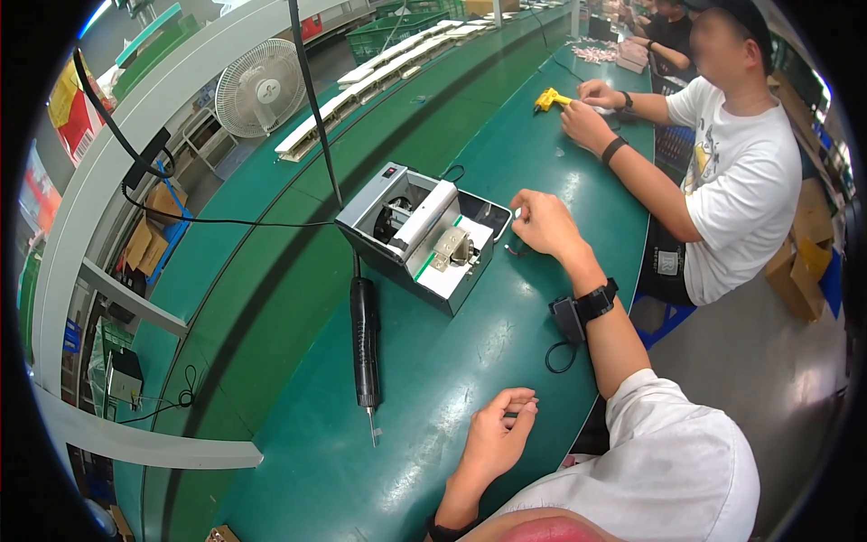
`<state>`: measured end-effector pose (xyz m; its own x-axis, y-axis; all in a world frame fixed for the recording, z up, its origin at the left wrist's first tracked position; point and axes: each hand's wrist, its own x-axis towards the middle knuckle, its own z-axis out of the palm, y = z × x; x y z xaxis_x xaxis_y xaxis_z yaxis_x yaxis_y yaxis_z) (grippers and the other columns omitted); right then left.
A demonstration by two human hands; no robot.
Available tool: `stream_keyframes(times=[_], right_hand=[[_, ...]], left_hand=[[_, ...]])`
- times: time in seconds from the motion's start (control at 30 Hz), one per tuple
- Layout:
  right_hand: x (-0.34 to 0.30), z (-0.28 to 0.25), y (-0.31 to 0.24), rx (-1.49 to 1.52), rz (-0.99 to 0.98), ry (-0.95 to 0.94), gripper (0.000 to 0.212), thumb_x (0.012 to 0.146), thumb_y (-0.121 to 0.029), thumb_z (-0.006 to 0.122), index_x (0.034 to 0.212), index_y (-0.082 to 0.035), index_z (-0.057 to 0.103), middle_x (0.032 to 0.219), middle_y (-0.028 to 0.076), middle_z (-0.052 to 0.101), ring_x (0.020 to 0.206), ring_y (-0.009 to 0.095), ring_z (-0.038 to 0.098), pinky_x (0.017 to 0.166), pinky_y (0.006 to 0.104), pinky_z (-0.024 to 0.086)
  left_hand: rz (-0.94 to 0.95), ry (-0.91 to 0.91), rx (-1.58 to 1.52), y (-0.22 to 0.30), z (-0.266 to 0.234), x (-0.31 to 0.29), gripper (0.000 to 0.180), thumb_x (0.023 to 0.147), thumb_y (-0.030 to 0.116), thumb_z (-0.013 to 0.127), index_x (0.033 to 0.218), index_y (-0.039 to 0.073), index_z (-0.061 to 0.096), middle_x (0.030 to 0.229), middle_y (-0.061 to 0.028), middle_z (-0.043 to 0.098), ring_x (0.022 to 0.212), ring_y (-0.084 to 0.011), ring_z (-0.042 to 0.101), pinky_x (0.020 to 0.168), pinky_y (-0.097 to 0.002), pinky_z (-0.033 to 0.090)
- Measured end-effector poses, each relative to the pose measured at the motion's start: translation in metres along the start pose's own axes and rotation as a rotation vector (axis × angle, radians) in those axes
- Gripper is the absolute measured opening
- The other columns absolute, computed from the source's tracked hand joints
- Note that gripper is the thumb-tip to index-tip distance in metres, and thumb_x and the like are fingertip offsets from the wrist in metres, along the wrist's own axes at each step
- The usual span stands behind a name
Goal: The person places a motor into a machine, holds it in place while it rotates, and then sets the motor back onto the table, repeating the process with another motor.
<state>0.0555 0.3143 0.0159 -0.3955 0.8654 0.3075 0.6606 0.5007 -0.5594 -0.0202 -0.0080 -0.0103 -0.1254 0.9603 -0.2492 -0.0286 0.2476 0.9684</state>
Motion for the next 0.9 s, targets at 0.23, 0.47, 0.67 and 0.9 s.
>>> stream_keyframes(times=[0.23,0.47,0.67,0.9], right_hand=[[-0.001,-0.003,-0.003,0.011,0.027,0.038,0.026,0.076,-0.007,0.064,0.1,-0.001,0.072,0.085,0.015,0.074,0.085,0.035,0.071,0.081,0.0448,0.056],[0.0,-0.003,-0.001,-0.02,0.022,0.085,0.027,0.078,-0.009,0.063,0.102,-0.001,0.071,0.088,0.016,0.073,0.084,0.036,0.071,0.082,0.0454,0.056],[0.001,0.004,0.012,-0.072,-0.008,0.109,0.024,0.081,-0.011,0.063,0.102,-0.001,0.07,0.093,0.016,0.073,0.087,0.036,0.07,0.082,0.0465,0.055],[0.0,0.006,0.012,-0.092,0.006,0.152,0.021,0.082,-0.011,0.064,0.1,-0.002,0.07,0.095,0.016,0.073,0.089,0.035,0.07,0.082,0.047,0.055]], left_hand=[[-0.007,0.001,0.002,0.0,0.001,-0.001,0.024,0.101,0.008,0.064,0.121,-0.006,0.064,0.108,-0.0145,0.072,0.096,-0.0142,0.069,0.084,-0.0267,0.058],[-0.001,0.004,0.002,0.0,0.0,0.0,0.024,0.101,0.008,0.064,0.121,-0.006,0.063,0.108,-0.0145,0.072,0.097,-0.0145,0.069,0.084,-0.0269,0.058],[-0.003,0.001,-0.005,0.001,0.0,-0.001,0.024,0.101,0.008,0.064,0.121,-0.006,0.063,0.108,-0.0144,0.072,0.098,-0.0148,0.069,0.084,-0.0271,0.058],[-0.01,-0.002,0.011,0.001,0.0,-0.001,0.024,0.101,0.008,0.063,0.121,-0.007,0.063,0.109,-0.0144,0.072,0.098,-0.0152,0.069,0.084,-0.0272,0.059]])
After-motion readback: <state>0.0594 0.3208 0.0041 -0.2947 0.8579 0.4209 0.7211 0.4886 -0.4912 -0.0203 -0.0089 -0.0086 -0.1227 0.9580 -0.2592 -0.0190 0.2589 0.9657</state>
